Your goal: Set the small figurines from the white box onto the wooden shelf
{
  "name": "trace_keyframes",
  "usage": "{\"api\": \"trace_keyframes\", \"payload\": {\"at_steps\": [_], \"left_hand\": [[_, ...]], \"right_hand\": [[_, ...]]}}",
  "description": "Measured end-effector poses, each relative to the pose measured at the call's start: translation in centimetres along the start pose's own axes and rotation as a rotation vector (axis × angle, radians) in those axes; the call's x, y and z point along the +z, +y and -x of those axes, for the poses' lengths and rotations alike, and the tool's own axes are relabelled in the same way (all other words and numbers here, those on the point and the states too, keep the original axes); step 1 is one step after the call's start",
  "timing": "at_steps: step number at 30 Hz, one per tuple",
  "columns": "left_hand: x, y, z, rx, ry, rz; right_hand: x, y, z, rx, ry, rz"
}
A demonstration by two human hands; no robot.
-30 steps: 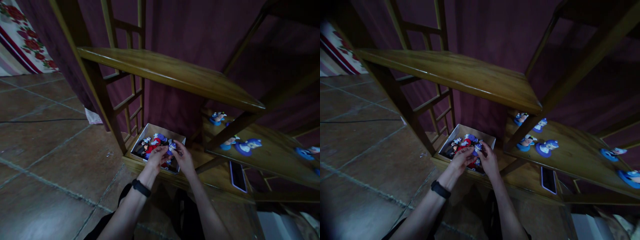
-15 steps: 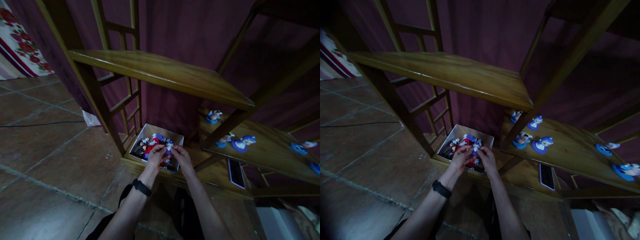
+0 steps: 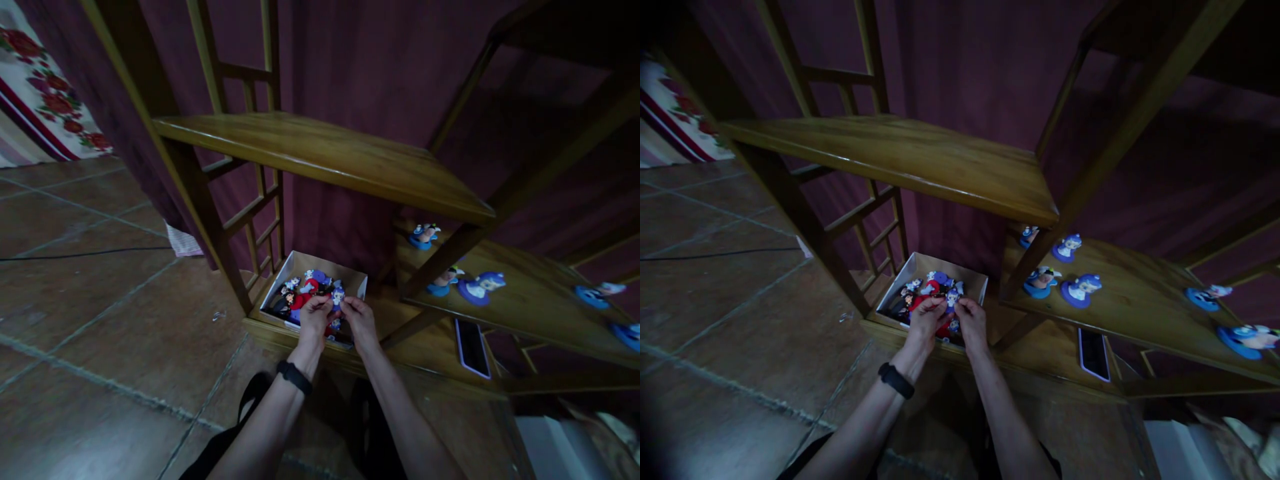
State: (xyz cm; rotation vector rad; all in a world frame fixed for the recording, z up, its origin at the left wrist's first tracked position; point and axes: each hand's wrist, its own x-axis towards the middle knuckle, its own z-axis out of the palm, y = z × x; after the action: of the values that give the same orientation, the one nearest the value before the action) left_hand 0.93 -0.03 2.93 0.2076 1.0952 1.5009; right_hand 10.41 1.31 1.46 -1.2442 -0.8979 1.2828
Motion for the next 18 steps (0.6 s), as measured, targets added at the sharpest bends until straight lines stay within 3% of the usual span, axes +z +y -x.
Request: {"api": "trace_keyframes", "payload": {"at_steps": [8,18], "left_hand": [[-0.7,1.6,0.3,-0.177,-0.175,0.011],[-0.6,1.6,0.1,-0.179,-0.165,0.034]], "right_hand": [[-0.8,-1.4,0.5,0.103,-0.102,-0.184],[0.1,-1.5,0.5,0.014,-0.141,-0.177]]}}
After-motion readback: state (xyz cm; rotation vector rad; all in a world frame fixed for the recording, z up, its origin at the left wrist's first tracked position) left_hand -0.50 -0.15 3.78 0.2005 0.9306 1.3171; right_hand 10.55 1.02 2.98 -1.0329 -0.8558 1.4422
